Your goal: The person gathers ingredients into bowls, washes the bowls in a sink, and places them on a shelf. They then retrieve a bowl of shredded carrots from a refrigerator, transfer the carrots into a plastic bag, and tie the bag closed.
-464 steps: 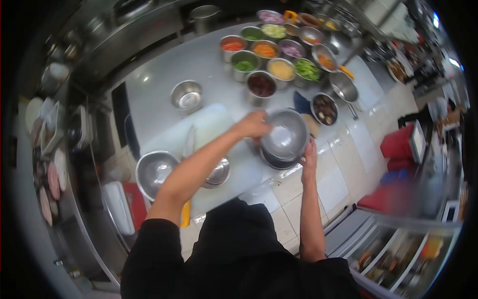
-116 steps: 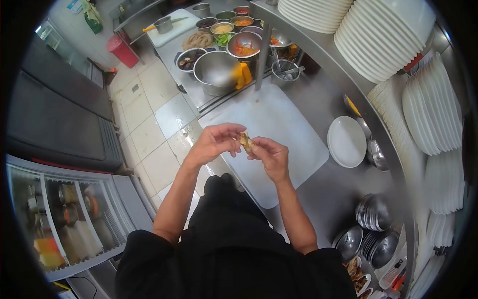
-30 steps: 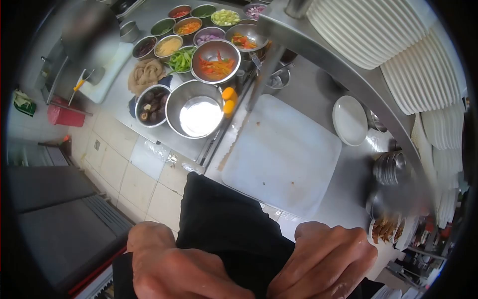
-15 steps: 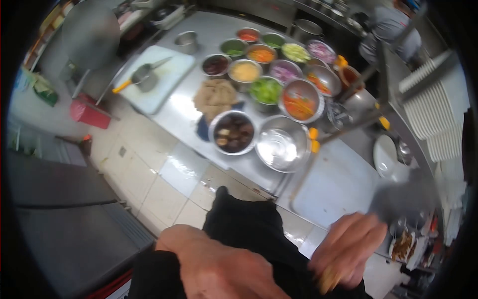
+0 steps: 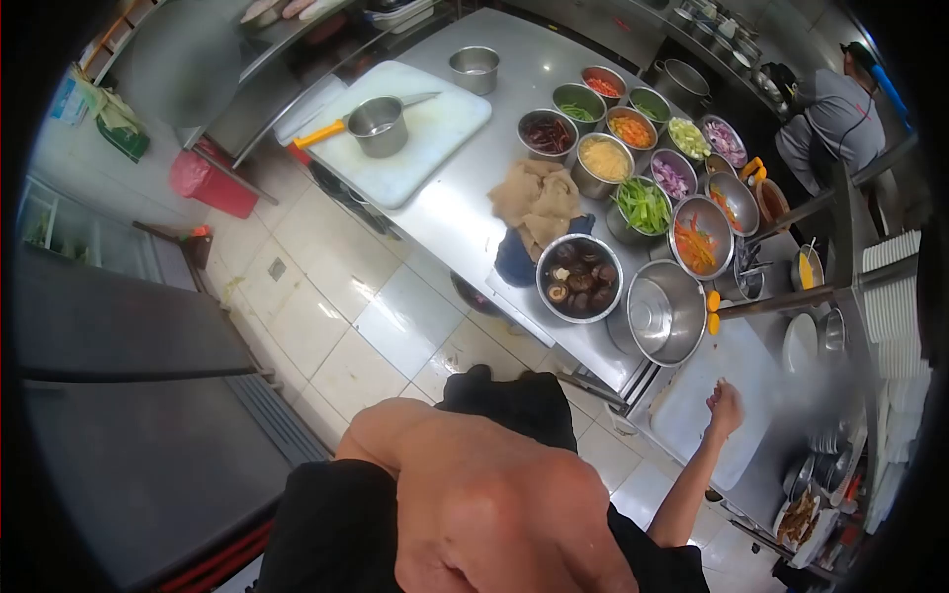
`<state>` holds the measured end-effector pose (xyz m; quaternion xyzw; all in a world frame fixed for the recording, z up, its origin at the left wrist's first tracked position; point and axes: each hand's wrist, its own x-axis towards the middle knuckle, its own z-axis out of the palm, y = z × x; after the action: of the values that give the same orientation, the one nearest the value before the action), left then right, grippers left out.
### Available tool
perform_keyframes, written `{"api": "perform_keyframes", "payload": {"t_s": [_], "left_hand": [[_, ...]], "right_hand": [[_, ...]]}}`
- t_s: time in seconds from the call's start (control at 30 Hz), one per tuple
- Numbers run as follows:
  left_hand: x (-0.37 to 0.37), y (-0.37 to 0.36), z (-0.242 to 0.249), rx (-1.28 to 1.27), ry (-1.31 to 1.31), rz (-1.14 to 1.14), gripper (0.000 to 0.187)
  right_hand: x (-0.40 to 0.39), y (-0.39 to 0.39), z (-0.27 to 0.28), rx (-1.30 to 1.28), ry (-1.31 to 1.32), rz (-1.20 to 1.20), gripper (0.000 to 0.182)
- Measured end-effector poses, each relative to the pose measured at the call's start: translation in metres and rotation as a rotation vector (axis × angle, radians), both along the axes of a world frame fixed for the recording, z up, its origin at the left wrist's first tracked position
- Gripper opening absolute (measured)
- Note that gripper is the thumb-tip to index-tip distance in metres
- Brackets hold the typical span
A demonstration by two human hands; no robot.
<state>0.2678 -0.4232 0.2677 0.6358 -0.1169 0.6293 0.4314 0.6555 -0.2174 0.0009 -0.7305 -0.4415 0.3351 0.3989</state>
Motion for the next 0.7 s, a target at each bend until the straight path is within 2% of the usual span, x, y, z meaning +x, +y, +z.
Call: {"api": "perform_keyframes", "payload": {"t_s": [0.03,0.17,0.23,0.27,0.3,0.37,0.4,0.47,0.53,0.6,0.63,0.7], "left_hand": [[0.002,0.004,0.002,-0.105,-0.178,-0.082,0.008],[-0.004,0.032,0.020,-0.064,-0.215,-0.165,0.012],[-0.001,0.028,0.012,-0.138,-0.130,-0.079,0.011],[0.023,0.017,-0.006,0.032,-0.407,0.362,0.013],[0.019,0.023,-0.001,0.034,-0.413,0.353,0.013],[-0.008,0.026,0.020,-0.170,-0.145,0.440,0.015],[-0.020,0.024,0.030,-0.235,0.007,0.409,0.016],[-0.028,0.020,0.030,-0.260,0.018,0.490,0.016],[-0.036,0.016,0.027,-0.281,0.026,0.580,0.016],[-0.047,0.015,0.022,-0.221,0.011,0.704,0.019],[-0.059,0.014,0.020,-0.224,0.006,0.716,0.019],[-0.096,0.007,0.018,-0.265,0.168,0.651,0.026]], "right_hand": [[0.004,0.003,-0.005,-0.022,0.029,-0.056,0.019],[0.015,0.013,-0.020,-0.032,0.023,-0.052,0.018],[0.020,0.020,-0.034,0.013,0.049,-0.067,0.017],[0.023,0.026,-0.043,0.023,0.040,-0.093,0.018],[0.025,0.030,-0.048,0.033,0.034,-0.124,0.019],[0.021,0.031,-0.050,0.032,0.016,-0.121,0.019],[0.017,0.034,-0.050,0.025,-0.066,-0.138,0.019],[0.013,0.041,-0.057,0.015,-0.149,-0.131,0.020],[0.021,0.044,-0.070,0.094,-0.474,-0.132,0.026],[0.021,0.044,-0.072,0.126,-0.494,-0.115,0.029],[0.018,0.042,-0.071,0.153,-0.510,-0.118,0.031],[0.009,0.042,-0.065,0.125,-0.557,-0.097,0.032]]}}
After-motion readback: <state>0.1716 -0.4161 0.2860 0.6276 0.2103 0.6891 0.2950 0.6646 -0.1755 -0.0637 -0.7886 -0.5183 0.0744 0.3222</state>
